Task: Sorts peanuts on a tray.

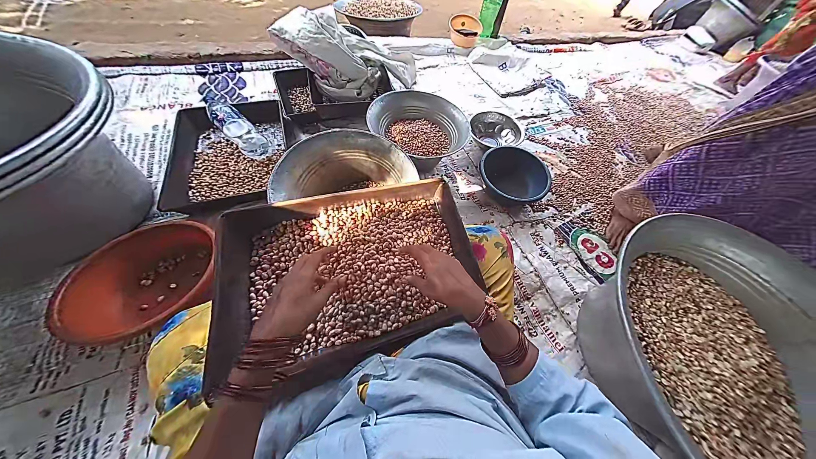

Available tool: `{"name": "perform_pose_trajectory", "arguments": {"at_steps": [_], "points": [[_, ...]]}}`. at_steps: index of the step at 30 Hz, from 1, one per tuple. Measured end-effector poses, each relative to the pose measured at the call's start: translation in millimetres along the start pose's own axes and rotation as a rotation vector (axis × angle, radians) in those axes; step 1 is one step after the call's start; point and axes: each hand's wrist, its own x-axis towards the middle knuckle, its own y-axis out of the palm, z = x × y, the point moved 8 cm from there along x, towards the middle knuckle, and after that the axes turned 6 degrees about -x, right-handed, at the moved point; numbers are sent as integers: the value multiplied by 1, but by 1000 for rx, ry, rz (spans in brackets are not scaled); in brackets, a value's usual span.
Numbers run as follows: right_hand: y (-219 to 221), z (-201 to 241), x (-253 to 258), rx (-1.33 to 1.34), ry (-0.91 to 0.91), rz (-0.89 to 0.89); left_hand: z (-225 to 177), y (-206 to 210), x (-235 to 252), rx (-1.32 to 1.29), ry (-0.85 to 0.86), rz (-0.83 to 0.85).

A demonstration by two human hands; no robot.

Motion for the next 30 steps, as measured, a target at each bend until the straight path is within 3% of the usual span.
{"name": "perform_pose_trajectory", "arguments": {"at_steps": [5,8,13,17,22,27,30], "points": [[-6,-44,-23,-211,371,194,60,-32,-35,300,-380,103],[12,-46,-28,-271,366,332,64,-11,-46,401,-478,251],[40,-23,-25,-297,282,363,24,47,-43,400,-409,403],[49,-10,-19,-287,230,362,-6,71,-34,401,-397,391],[52,-3,-3,-147,252,281,-13,85,-14,65,-355,361],[45,-3,15,399,113,25,-28,68,0,-429,-146,127],[32,1,17,514,-78,-154,-22,35,4,-395,66,-85]]}}
